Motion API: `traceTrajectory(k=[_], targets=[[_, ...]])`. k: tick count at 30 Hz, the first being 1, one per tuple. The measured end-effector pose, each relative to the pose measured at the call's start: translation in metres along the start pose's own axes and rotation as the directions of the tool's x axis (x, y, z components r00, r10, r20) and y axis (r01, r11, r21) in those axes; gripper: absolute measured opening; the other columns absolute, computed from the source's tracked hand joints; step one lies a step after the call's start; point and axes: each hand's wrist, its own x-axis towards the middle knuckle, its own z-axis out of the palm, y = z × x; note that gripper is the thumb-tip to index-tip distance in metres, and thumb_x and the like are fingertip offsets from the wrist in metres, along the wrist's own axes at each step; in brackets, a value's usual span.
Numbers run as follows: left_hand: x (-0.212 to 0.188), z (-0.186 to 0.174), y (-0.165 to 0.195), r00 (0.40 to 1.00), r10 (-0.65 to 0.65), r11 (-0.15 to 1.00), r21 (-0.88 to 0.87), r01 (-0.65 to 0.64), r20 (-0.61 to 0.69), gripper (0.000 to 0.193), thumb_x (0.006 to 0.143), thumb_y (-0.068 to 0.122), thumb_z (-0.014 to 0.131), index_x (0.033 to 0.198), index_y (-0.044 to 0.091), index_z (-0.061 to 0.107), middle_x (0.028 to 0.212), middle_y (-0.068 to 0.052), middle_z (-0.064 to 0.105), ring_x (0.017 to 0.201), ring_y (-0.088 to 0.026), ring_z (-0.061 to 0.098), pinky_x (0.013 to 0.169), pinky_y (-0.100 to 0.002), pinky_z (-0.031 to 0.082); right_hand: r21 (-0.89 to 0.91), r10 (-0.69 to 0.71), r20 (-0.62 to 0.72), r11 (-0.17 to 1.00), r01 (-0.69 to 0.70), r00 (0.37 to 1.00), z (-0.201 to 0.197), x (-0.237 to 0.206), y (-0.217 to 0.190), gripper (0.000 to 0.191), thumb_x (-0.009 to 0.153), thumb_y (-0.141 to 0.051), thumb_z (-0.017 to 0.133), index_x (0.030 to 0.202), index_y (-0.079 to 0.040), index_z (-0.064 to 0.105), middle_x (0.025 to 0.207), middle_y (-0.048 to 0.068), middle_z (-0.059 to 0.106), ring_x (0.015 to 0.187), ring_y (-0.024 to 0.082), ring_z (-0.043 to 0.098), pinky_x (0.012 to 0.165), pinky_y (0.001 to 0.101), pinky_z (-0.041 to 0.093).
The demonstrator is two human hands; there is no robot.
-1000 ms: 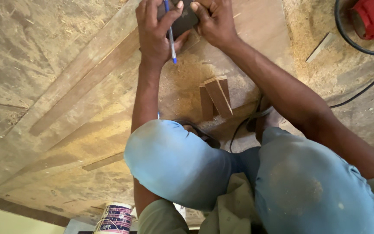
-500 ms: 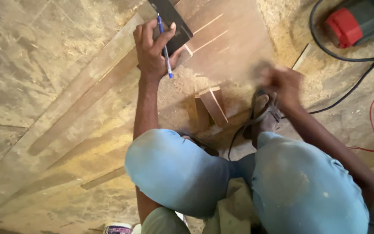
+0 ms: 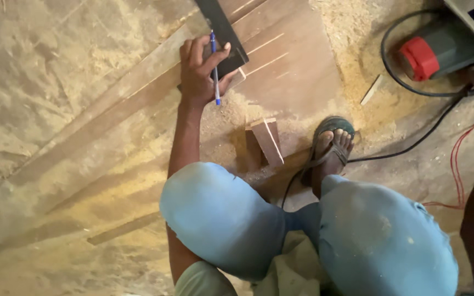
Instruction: The person measures and marks wooden pieces using a tape measure, a square tool, and a pen while working on the floor, while another person assists by holding the wood and cutting it with a circular saw.
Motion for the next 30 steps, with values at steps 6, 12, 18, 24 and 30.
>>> traceTrajectory(k=[6, 12, 18, 24, 30], targets=[[0.0, -0.001, -0.002, 1.0, -0.006, 0.999, 0.035, 0.006, 0.016, 0.058, 0.07, 0.032, 0.097, 0.122, 0.014, 0.076, 0.126, -0.015, 0.057, 0.114, -0.036, 0.051, 0.1, -0.048, 0.044, 0.119, -0.021, 0.106, 0.993, 0.008, 0.994, 0.002, -0.009, -0.008, 0.022, 0.108, -0.024, 0.057, 0.103, -0.004, 0.066, 0.085, 0.006, 0.064, 0.069, 0.016, 0.06, 0.06, 0.0304, 0.049], [0.0, -0.003, -0.002, 1.0, 0.0, 1.0, 0.019, 0.0, 0.001, 0.06, 0.07, 0.03, 0.097, 0.124, 0.015, 0.076, 0.13, -0.014, 0.057, 0.117, -0.036, 0.052, 0.101, -0.048, 0.045, 0.201, -0.06, 0.301, 0.98, -0.002, 0.952, 0.028, -0.041, -0.024, 0.018, 0.107, -0.02, 0.058, 0.104, -0.003, 0.065, 0.086, 0.007, 0.064, 0.069, 0.017, 0.06, 0.059, 0.0314, 0.049], [-0.004, -0.013, -0.006, 1.0, 0.018, 0.999, -0.038, -0.018, 0.0, 0.06, 0.073, 0.034, 0.097, 0.124, 0.014, 0.074, 0.127, -0.015, 0.057, 0.113, -0.036, 0.052, 0.099, -0.048, 0.044, 0.18, -0.115, 0.468, 0.983, 0.032, 0.877, 0.117, -0.125, -0.06, 0.014, 0.107, -0.015, 0.06, 0.106, -0.003, 0.065, 0.087, 0.008, 0.064, 0.069, 0.017, 0.061, 0.059, 0.0324, 0.049], [-0.003, -0.021, -0.009, 0.998, 0.055, 0.997, -0.05, -0.057, -0.024, 0.059, 0.07, 0.035, 0.092, 0.123, 0.014, 0.074, 0.126, -0.016, 0.056, 0.115, -0.037, 0.053, 0.1, -0.051, 0.043, 0.074, -0.175, 0.561, 0.984, 0.162, 0.809, 0.191, -0.209, -0.084, 0.01, 0.106, -0.011, 0.061, 0.107, -0.002, 0.065, 0.088, 0.009, 0.064, 0.07, 0.018, 0.061, 0.058, 0.0334, 0.049], [-0.001, -0.019, -0.019, 0.999, 0.053, 0.997, -0.049, -0.054, -0.006, 0.061, 0.071, 0.038, 0.091, 0.124, 0.014, 0.074, 0.128, -0.016, 0.056, 0.116, -0.038, 0.052, 0.1, -0.052, 0.042, -0.142, -0.294, 0.536, 0.893, 0.428, 0.791, 0.219, -0.241, -0.053, 0.004, 0.105, -0.002, 0.065, 0.106, 0.002, 0.064, 0.085, 0.01, 0.063, 0.064, 0.018, 0.061, 0.052, 0.0309, 0.048]])
